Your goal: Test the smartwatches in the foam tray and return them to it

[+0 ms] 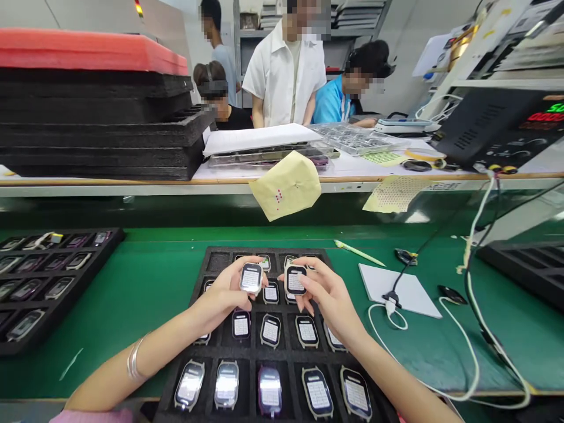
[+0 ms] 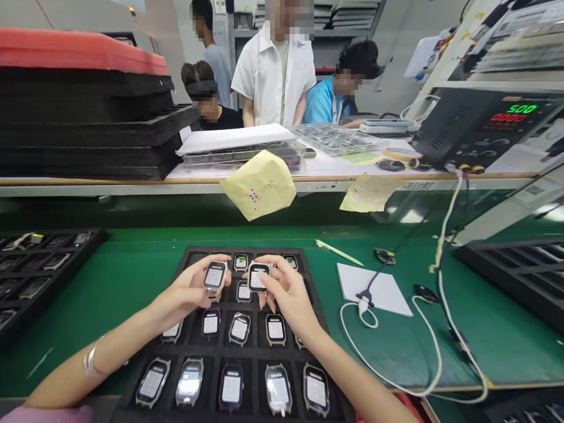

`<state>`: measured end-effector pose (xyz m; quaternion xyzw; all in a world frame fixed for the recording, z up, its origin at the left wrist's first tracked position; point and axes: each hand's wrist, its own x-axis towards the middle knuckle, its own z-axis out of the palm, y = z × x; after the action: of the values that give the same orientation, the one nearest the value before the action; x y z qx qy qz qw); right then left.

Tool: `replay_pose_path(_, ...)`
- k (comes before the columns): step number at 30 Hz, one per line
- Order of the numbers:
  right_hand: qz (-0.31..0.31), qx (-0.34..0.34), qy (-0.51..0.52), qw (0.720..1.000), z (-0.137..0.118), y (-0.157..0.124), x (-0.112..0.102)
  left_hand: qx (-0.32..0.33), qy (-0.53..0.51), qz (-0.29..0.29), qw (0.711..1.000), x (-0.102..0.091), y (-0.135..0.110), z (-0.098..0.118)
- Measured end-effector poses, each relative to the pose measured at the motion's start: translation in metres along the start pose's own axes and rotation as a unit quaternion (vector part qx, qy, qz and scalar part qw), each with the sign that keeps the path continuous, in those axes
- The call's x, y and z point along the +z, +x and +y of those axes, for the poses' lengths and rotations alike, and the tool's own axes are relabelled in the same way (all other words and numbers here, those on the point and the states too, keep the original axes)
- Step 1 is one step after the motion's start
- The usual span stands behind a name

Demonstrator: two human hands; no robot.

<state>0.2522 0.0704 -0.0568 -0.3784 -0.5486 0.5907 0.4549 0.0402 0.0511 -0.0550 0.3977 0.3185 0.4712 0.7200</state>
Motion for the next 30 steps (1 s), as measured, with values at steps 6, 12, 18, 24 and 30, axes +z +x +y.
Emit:
replay_pose_path(6, 0.026, -0.033, -0.031, 0.999, -0.001, -0.001, 0.003, 0.018, -0.019, -0.056, 0.998, 0.012, -0.007, -0.001)
replay_pose_path(12, 0.011, -0.038, -0.038, 0.999, 0.003, -0.006, -0.001, 0.088, 0.05, -0.025, 0.995, 0.011, -0.004, -0.006)
replay_pose_path(18, -0.015, -0.029, -0.041, 0.999, 0.001, -0.012, -0.003, 0.096, 0.036, -0.021, 0.995, 0.009, -0.005, -0.004)
replay_pose_path(24, 0.002, -0.016, -0.044, 0.999, 0.002, -0.009, -0.002, 0.065, 0.002, -0.023, 0.998, 0.014, -0.016, 0.0)
replay_pose_path(30, -0.026, -0.003, 0.003, 1.0, -0.033, -0.052, 0.005, 0.068, 0.011, -0.026, 0.997, 0.016, -0.018, -0.004)
